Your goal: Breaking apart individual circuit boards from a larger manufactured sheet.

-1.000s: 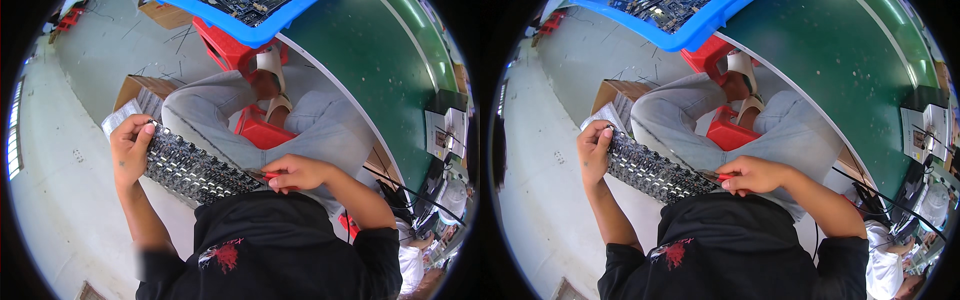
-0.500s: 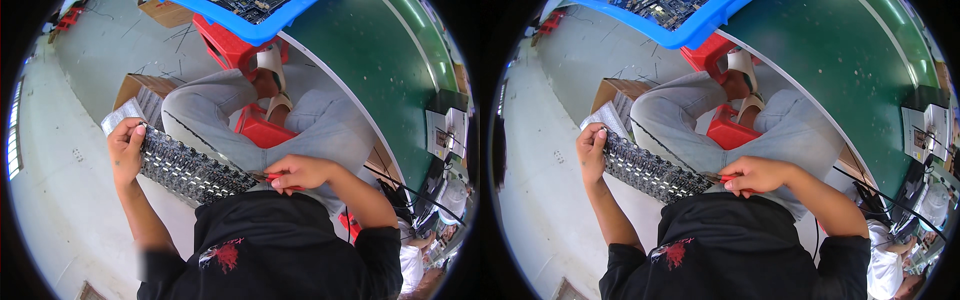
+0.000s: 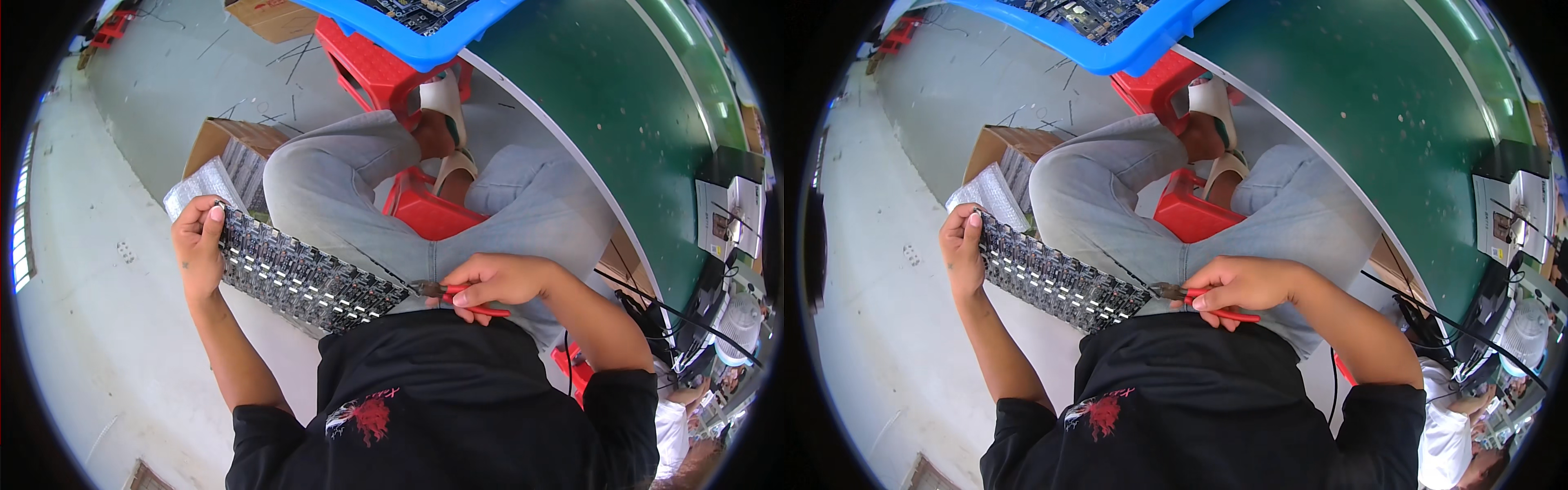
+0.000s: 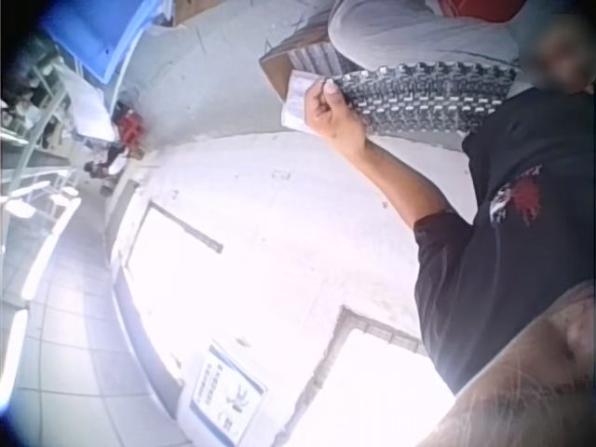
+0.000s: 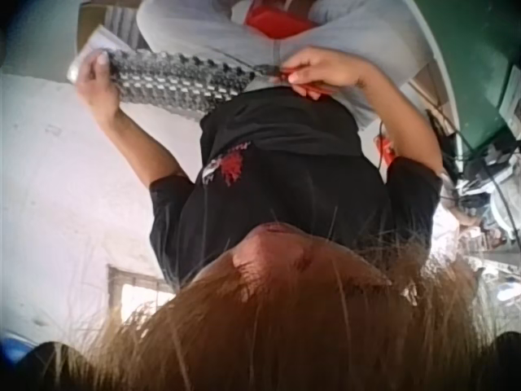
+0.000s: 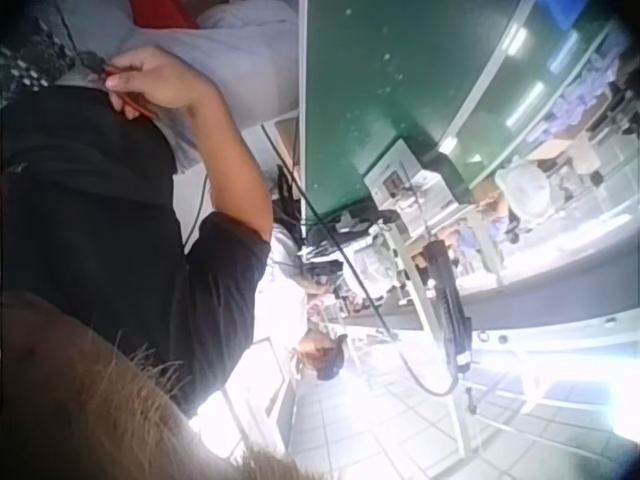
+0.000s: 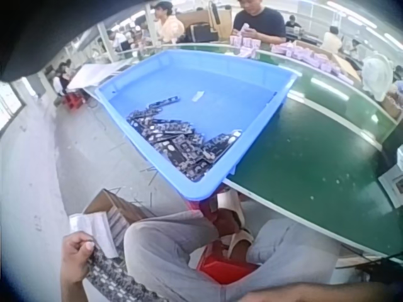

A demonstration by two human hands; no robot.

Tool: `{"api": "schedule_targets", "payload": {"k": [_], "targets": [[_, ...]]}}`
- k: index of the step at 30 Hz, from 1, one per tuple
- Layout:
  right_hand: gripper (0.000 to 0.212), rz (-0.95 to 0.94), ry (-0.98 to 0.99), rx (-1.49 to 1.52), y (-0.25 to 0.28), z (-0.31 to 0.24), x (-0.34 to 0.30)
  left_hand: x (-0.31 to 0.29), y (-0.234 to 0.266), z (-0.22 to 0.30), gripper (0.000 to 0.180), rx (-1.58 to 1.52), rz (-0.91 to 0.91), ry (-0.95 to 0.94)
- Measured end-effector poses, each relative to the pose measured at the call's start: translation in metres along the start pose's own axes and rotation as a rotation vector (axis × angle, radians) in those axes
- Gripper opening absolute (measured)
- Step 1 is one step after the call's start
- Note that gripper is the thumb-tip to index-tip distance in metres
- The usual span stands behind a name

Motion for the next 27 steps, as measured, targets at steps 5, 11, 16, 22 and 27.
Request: {"api": "schedule_targets", "payload": {"k": [5,11,16,22,27], "targets": [[0.037,0.287,0.279,-0.513,0.015,-0.030,-0.024,-0.003,0.011,-0.014,0.014,-0.011,0.018,0.020],[0.031,1.070,0.432,-0.719,0.052,-0.081,-0.085,-0.018,0.075,-0.057,0.016,-0.253,0.241,0.045],[0.041,0.710,0.757,-0.183,0.033,-0.082,-0.027,-0.009,0.094,-0.067,0.018,-0.533,0.480,0.120],[0.046,0.501,1.187,0.017,0.013,-0.116,0.045,-0.018,-0.008,-0.050,0.054,-0.914,0.505,0.405],[0.035,0.711,1.199,0.250,0.014,-0.139,0.042,-0.054,-0.051,-0.072,0.056,-1.087,0.401,0.490]]}}
Point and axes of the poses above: each hand's wrist, its own x-axis towards the middle knuckle, its own y-axis out of the back of the hand, z = x × y, the point moved 9 cm from there along x, towards the middle knuckle, and after that the axes turned 12 degrees about x, right-handed, at the moved point
